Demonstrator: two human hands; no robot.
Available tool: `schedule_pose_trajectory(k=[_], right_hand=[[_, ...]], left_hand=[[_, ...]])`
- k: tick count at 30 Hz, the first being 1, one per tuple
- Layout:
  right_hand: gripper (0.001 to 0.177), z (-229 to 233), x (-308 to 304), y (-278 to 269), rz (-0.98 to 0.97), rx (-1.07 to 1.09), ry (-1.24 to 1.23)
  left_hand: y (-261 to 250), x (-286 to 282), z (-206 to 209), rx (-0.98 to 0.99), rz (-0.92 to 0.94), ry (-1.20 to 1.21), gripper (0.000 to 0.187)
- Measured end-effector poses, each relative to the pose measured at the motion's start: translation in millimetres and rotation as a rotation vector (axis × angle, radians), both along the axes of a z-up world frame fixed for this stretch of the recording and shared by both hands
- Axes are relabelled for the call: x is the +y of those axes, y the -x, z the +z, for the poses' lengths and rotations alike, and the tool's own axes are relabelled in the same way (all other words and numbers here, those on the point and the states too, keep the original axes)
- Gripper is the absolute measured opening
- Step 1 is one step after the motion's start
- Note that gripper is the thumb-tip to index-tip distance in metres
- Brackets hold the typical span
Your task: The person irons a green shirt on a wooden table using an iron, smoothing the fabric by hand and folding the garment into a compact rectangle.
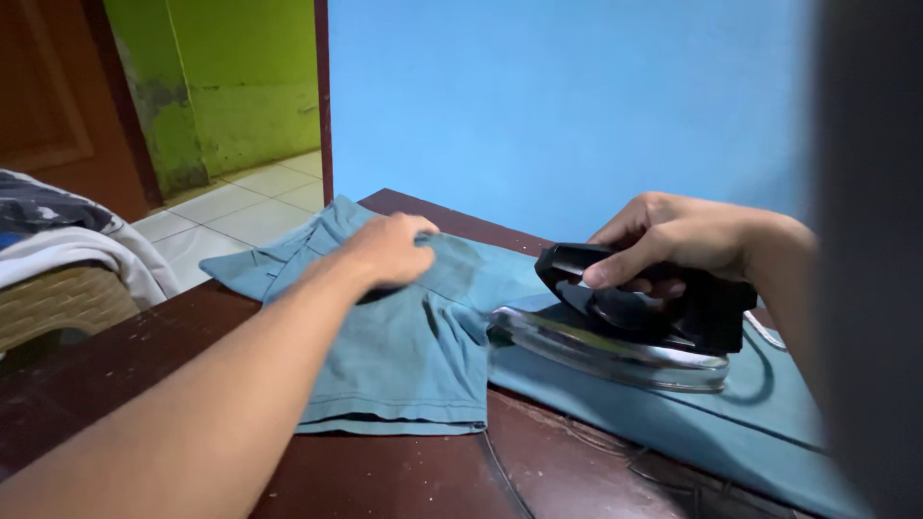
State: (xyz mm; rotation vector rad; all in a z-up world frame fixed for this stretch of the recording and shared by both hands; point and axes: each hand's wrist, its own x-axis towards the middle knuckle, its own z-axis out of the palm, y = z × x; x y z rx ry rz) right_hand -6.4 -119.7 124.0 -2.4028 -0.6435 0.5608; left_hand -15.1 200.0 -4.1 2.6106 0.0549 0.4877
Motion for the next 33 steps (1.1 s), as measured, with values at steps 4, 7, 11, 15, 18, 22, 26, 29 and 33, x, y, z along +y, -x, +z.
schedule_pose_trajectory(k=[4,7,11,15,18,22,26,29,33], right_hand=[[0.043,-3.3,-0.1,1.9,0.009,-0.077,0.018],[0.045,11.1,1.8,0.4,0.060,-0.092,0.058],[0.044,18.6,25.8,1.3,0.042,-0.212,0.109],[0.043,23.1,71.2,3.0,0.082,-0.274,0.057],[0.037,22.7,109.7,1.9,0.159,-0.311,0.081],[0.044,17.0,154.7,-5.1,0.339,-0.280,0.003],[0.040,3.5,192.3,-12.1,0.331,-0.293,-0.047],[0.041,0.1,206.6,-17.8,0.324,-0.348,-0.060],[0.037,-1.8,204.1,-19.1,0.324,-0.295,-0.097]], left_hand=[[17.0,29.9,18.9,0.023,0.360,0.026,0.057],[34.0,46.2,29.2,0.045,0.568,0.079,0.051],[45.6,65.4,26.1,0.106,0.576,0.243,0.039],[39.0,88.6,27.6,0.090,0.587,0.209,0.052],[39.1,101.4,26.7,0.124,0.579,0.191,0.061],[40.0,102.9,27.9,0.130,0.564,0.247,0.058],[44.4,105.7,29.1,0.174,0.535,0.290,0.053],[42.5,106.3,30.1,0.201,0.538,0.305,0.052],[40.5,107.0,24.9,0.118,0.559,0.308,0.050]])
